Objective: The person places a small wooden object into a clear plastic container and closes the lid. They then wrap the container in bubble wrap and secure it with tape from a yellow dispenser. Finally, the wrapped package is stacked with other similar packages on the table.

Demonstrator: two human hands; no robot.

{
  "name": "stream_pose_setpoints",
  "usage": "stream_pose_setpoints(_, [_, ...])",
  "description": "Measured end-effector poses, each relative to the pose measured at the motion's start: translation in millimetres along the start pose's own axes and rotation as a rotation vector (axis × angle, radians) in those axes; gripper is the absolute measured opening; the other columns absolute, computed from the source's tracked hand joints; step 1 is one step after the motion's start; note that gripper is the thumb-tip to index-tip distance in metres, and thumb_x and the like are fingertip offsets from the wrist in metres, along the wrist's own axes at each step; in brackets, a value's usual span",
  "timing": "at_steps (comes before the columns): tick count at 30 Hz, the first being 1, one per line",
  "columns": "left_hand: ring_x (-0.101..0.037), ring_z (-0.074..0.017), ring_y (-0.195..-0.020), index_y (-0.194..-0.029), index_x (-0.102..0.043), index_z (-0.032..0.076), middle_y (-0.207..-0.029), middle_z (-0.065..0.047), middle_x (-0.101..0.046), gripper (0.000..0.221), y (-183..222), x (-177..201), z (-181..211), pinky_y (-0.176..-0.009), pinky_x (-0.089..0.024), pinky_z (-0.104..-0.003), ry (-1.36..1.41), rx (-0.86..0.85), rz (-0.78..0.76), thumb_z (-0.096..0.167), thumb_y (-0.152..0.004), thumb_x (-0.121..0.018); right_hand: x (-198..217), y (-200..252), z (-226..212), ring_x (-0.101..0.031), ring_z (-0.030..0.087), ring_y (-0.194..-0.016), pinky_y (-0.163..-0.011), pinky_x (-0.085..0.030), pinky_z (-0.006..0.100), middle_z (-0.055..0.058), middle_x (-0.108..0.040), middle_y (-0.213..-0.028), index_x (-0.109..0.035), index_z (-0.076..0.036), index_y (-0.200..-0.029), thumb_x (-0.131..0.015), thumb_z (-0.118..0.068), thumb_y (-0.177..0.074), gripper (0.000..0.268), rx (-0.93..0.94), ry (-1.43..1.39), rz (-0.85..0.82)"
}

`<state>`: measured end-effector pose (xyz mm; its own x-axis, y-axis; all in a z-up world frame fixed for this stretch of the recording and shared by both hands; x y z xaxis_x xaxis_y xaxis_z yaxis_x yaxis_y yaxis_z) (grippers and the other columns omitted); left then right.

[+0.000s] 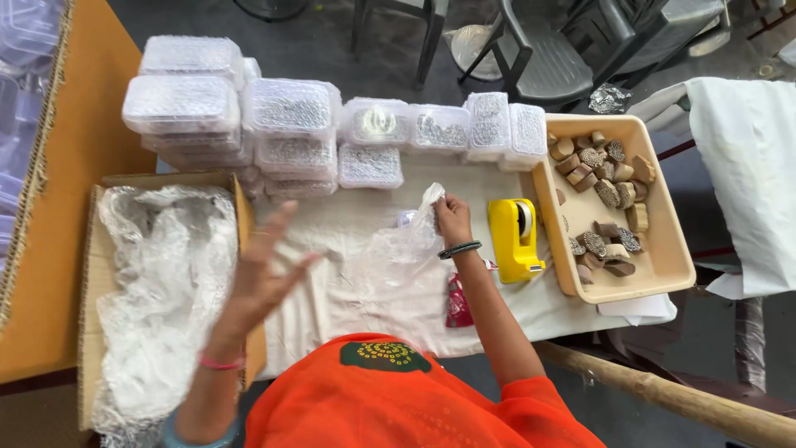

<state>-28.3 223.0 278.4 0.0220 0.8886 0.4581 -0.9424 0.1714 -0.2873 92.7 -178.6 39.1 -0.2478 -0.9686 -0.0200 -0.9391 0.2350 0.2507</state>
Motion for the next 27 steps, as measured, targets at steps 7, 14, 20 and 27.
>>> stream_pose_setpoints(7, [-0.028, -0.0351, -0.15, -0.159, -0.019, 0.009, -0.162, -0.02, -0.028, 0.114, -8.3, -197.0, -47.2, -0.119, -0.027, -0.042, 0.093, 0.214, -0.352, 0.042, -0.074, -0.088, 16.6, 46.2, -40.6, -0.06, 0.005, -0.061, -0.054, -0.047, 0.023, -0.002, -0.069, -0.077, -0.071, -0.004, -0.093, -0.064, -0.019, -0.101, 0.018, -0.01, -0.15, -0.193])
stream_pose_setpoints(14, [-0.065, -0.0159, -0.078, -0.124, -0.067, 0.003, -0.09, -0.009, -0.07, 0.037, -3.0, -275.0, -87.1, -0.068, -0.055, -0.032, 0.443, 0.462, -0.169, 0.02, -0.091, -0.069, 63.8, 43.8, 7.2, -0.059, 0.01, -0.072, -0.06, -0.049, 0.026, 0.003, -0.067, -0.085, -0.069, 0.0, -0.106, -0.069, -0.022, -0.101, 0.022, -0.014, 0.028, -0.211])
stream_pose_setpoints(20, [-0.053, -0.0083, -0.052, -0.099, -0.075, 0.0, -0.062, -0.002, -0.063, 0.022, -12.4, -255.8, -70.5, -0.048, -0.046, -0.028, 0.323, 0.58, 0.019, 0.022, -0.096, -0.068, 69.3, 159.9, -92.5, -0.061, 0.024, -0.118, -0.087, -0.055, 0.037, 0.015, -0.061, -0.128, -0.058, -0.004, -0.137, -0.072, -0.041, -0.093, 0.059, 0.408, 0.5, 0.215])
stream_pose_setpoints(27, [-0.055, -0.008, -0.053, -0.092, -0.074, 0.002, -0.061, -0.001, -0.064, 0.023, -15.6, -263.3, -72.6, -0.052, -0.045, -0.029, 0.212, 0.538, 0.092, 0.024, -0.094, -0.068, 28.7, 228.2, -120.3, -0.036, 0.041, -0.143, -0.114, -0.029, 0.057, 0.025, -0.038, -0.155, -0.033, 0.0, -0.154, -0.082, -0.05, -0.077, 0.104, 0.77, 0.782, 0.279])
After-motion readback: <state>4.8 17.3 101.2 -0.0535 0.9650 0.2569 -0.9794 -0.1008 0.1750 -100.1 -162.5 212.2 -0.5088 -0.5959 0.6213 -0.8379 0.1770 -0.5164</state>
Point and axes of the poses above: each hand's wrist, its own y-axis away from the middle knuckle, its own x-axis out of the back of the hand, z = x × y, the point moved 5 cm from there along -y, towards the middle knuckle
